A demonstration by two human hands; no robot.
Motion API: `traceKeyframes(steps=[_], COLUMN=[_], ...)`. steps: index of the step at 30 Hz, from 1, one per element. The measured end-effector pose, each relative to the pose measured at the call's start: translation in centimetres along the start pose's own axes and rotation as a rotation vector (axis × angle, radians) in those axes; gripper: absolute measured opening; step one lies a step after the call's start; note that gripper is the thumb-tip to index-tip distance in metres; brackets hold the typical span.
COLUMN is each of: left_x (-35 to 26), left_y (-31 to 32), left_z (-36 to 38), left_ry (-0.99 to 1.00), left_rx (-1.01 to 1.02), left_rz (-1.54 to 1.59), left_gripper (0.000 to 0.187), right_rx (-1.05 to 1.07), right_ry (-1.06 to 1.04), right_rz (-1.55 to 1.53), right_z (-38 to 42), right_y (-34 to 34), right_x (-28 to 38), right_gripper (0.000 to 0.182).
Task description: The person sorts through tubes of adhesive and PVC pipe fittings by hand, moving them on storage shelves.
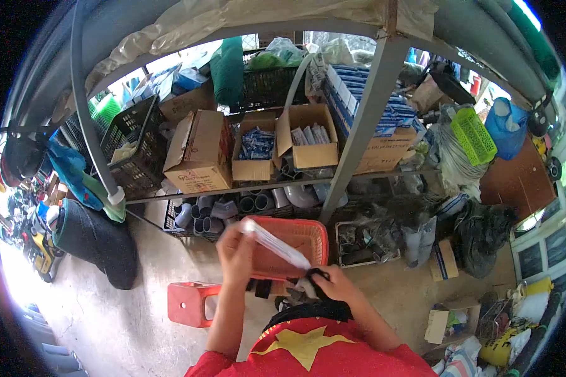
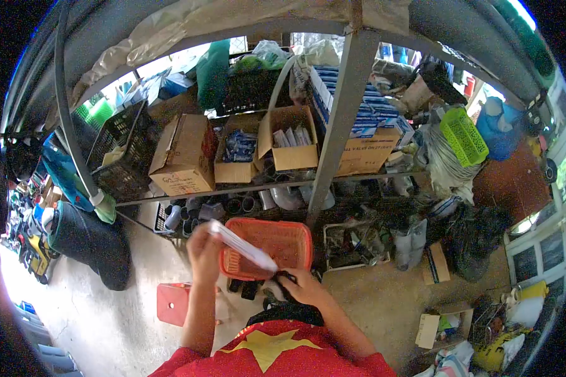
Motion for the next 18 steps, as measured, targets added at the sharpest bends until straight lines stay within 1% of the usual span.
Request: traceKeyframes(steps=[2, 3, 4, 6, 9, 12, 14, 15, 16, 18], left_x=[-2.3, -3.0, -3.3, -2.0, 0.0, 1.2, 3.1, 4.7, 6.2, 9.1], left_y=[-1.0, -1.1, -0.6, 0.5, 3.6, 7.7, 9.8, 10.9, 12.1, 15.1], left_z=[-3.5, -5.3, -6.7, -9.6, -14.2, -19.8, -24.5, -27.0, -29.5, -34.1], left_ry=[0.016, 0.02, 0.044, 0.027, 0.006, 0.059, 0.094, 0.065, 0.109, 0.226], left_rx=[-0.165, -0.158, -0.156, -0.086, -0.013, -0.041, -0.052, -0.066, -0.078, -0.037], left_rz=[0.178, 0.139, 0.126, 0.09, 0.097, 0.18, 0.169, 0.172, 0.165, 0.029], left_gripper=[0.014, 0.014, 0.015, 0.018, 0.022, 0.024, 0.024, 0.024, 0.024, 0.021], right_rx=[-0.228, -0.341, -0.392, -0.485, -0.568, -0.759, -0.727, -0.711, -0.77, -0.889], right_ry=[0.176, 0.262, 0.321, 0.439, 0.458, 0.459, 0.426, 0.408, 0.448, 0.525], right_rz=[0.011, 0.016, -0.031, -0.125, -0.172, -0.105, -0.138, -0.152, -0.153, -0.159], right_z=[2.0, 3.1, 3.7, 4.6, 4.7, 5.2, 5.1, 5.1, 5.8, 6.6], right_y=[-3.0, -4.5, -5.6, -7.5, -10.0, -12.4, -13.7, -14.4, -15.1, -16.4], right_x=[-3.0, -4.4, -5.8, -8.8, -11.6, -11.0, -12.1, -12.8, -14.2, -16.7], right_gripper=[0.028, 0.028, 0.028, 0.029, 0.032, 0.035, 0.036, 0.037, 0.038, 0.04])
Point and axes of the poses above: each hand's wrist, its own z-axis away from the middle knuckle, its own y-axis out of the palm, x = y × z, the point moved 7 cm from there along -z, towards the middle knuckle, and after that the axes turned 5 degrees about z, right-handed, at the moved point
